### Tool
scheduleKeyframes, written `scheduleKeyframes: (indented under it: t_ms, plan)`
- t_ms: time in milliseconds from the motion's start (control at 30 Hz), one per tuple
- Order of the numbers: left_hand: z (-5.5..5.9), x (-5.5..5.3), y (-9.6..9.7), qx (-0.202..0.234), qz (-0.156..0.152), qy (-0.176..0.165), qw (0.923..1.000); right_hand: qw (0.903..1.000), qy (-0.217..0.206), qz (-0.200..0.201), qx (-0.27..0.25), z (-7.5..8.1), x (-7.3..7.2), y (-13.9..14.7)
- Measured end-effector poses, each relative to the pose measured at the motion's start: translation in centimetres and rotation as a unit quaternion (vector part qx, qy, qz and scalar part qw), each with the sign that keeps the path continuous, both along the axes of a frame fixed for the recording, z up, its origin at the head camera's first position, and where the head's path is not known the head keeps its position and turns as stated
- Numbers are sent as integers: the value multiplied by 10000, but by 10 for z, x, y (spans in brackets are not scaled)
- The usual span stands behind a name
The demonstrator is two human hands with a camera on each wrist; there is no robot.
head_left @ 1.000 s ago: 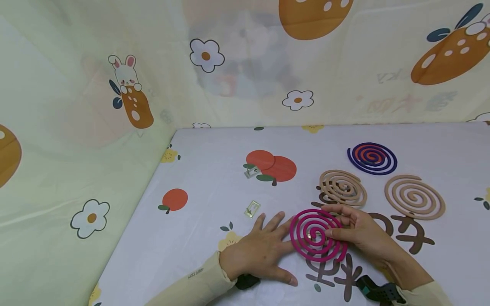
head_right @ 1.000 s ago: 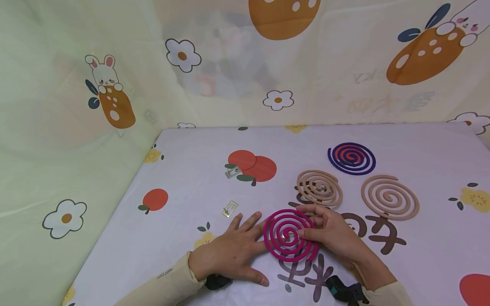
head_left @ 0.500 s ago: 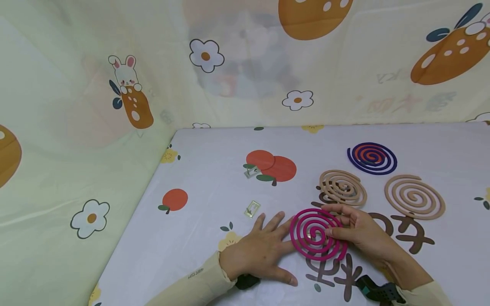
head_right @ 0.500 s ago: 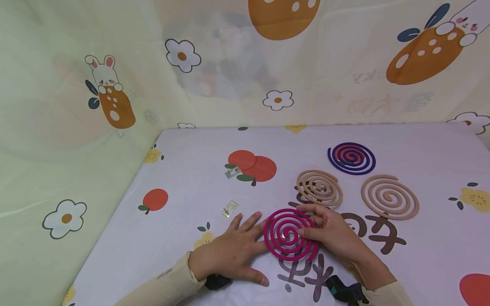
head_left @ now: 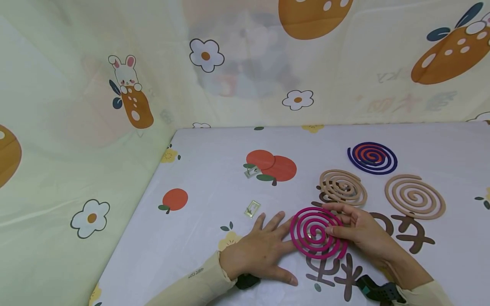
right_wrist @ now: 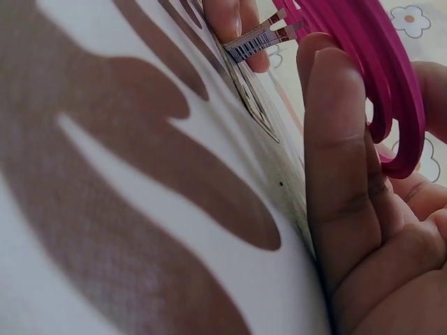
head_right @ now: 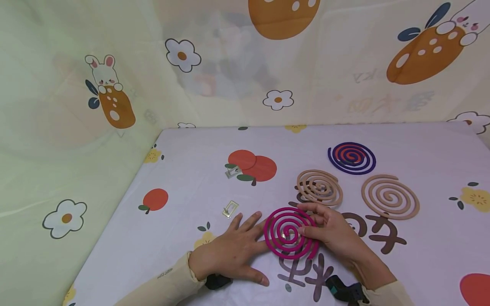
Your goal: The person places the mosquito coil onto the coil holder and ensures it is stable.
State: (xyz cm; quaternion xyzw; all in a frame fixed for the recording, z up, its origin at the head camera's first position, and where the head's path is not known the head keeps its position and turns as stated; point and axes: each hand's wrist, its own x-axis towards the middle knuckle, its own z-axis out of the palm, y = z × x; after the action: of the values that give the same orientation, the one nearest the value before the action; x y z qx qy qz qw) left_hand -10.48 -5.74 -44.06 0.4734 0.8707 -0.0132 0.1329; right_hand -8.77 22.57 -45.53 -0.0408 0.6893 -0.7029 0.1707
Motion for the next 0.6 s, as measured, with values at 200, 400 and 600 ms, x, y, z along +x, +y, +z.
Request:
scheduleKeyframes:
  t_ms: [200,400,600]
  plan:
    - [1,0,0,51,9,-45,10000,10000,-26,-33,-52,0,0,0]
    - [1,0,0,18,6,-85,10000,9998,-165,-122,-76,1,0,0]
    - [1,0,0,-4,1,-93,10000,9996,-182,-158,-130,0,0,0]
